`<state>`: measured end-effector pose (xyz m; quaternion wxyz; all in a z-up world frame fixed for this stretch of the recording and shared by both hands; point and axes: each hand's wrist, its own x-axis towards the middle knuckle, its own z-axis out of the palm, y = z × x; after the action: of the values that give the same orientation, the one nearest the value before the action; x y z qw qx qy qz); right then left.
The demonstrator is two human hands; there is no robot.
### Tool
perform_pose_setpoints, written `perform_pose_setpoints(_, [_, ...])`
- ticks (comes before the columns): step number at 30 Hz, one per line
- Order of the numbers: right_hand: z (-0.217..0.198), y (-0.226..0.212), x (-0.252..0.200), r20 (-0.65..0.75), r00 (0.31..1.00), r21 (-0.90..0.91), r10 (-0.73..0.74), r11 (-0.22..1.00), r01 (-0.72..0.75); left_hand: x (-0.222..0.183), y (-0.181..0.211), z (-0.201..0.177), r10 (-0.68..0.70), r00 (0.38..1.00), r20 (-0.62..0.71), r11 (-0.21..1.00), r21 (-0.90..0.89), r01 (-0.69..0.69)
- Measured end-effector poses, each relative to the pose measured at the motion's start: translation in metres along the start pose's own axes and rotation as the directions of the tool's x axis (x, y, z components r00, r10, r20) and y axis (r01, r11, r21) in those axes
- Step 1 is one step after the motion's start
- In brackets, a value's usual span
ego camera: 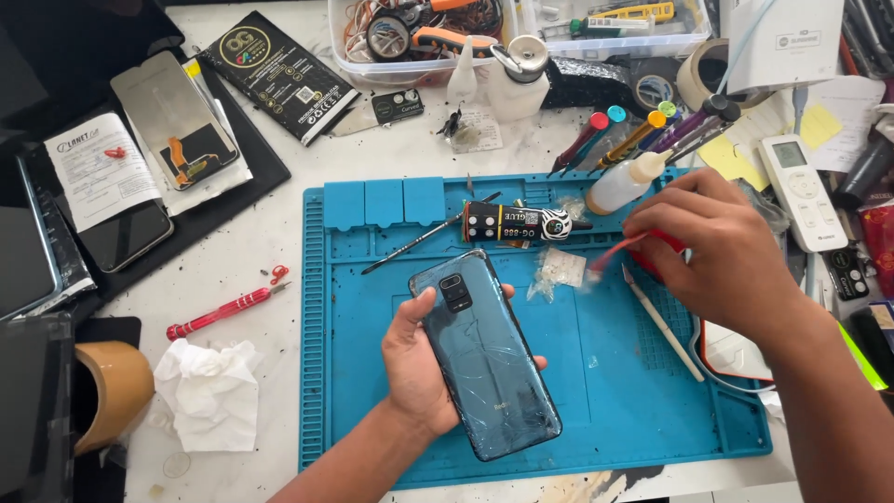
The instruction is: Applying liquid adhesive remover and using a plastic pry tool to separate the back cover of a mobile phone
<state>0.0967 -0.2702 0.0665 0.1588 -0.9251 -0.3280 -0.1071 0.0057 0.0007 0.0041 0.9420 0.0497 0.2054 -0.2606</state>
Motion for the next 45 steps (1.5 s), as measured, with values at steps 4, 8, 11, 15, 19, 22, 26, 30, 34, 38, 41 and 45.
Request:
perform_pose_setpoints(4, [-0.012, -0.024, -0.004, -0.001, 0.937, 0.25, 0.35, 0.907, -0.339, -0.001, -0.001, 0.002, 0.006, 1.0, -0.021, 1.0, 0.012, -0.006])
perform_pose_setpoints(8, [-0.001, -0.044, -0.011, 0.235, 0.81, 0.831, 0.537, 0.32, -0.454, 0.0, -0.003, 0.0, 0.015, 0.999, -0.036, 1.0, 0.028, -0.014])
perform_pose_setpoints(11, [0.017, -0.058, -0.019, 0.253, 0.818, 0.932, 0.516, 0.096, -0.349, 0.0, -0.004, -0.005, -0.008, 1.0, 0.004, 1.0, 0.022, 0.008])
perform_pose_setpoints(15, [0.041, -0.073, -0.026, 0.243, 0.786, 0.954, 0.568, 0.005, -0.299, -0.001, -0.006, -0.003, 0.012, 1.0, 0.001, 1.0, 0.019, -0.012])
perform_pose_setpoints(19, [0.056, -0.078, -0.034, 0.216, 0.741, 0.97, 0.635, -0.052, -0.238, -0.002, -0.006, -0.002, 0.032, 0.999, 0.035, 0.999, 0.013, -0.033])
perform_pose_setpoints(22, [0.05, -0.084, -0.033, 0.134, 0.707, 0.912, 0.694, 0.193, -0.363, -0.002, -0.006, -0.001, -0.002, 0.996, 0.085, 1.0, -0.001, 0.002])
perform_pose_setpoints(26, [0.051, -0.09, -0.033, 0.098, 0.739, 0.842, 0.667, 0.341, -0.419, -0.002, -0.008, -0.007, -0.024, 1.0, 0.015, 0.999, 0.029, 0.024])
perform_pose_setpoints(30, [0.048, -0.095, -0.025, 0.159, 0.736, 0.704, 0.658, 0.447, -0.552, -0.002, -0.012, -0.013, -0.014, 1.0, -0.011, 0.994, 0.111, 0.016])
perform_pose_setpoints(34, [0.053, -0.098, -0.027, 0.184, 0.666, 0.702, 0.723, 0.378, -0.604, -0.003, -0.011, -0.008, -0.041, 0.999, -0.022, 0.989, 0.142, 0.043])
perform_pose_setpoints(38, [0.051, -0.103, -0.026, 0.195, 0.733, 0.803, 0.651, 0.323, -0.501, -0.004, -0.015, -0.009, 0.027, 0.995, 0.096, 0.99, 0.133, -0.04])
perform_pose_setpoints(41, [0.047, -0.109, -0.023, 0.146, 0.769, 0.859, 0.623, 0.306, -0.411, -0.005, -0.017, -0.01, 0.096, 0.985, 0.141, 0.988, 0.108, -0.111])
perform_pose_setpoints(45, [0.061, -0.107, -0.039, 0.051, 0.718, 0.69, 0.694, 0.495, -0.528, -0.004, -0.017, -0.017, 0.211, 0.96, 0.186, 0.956, 0.163, -0.242])
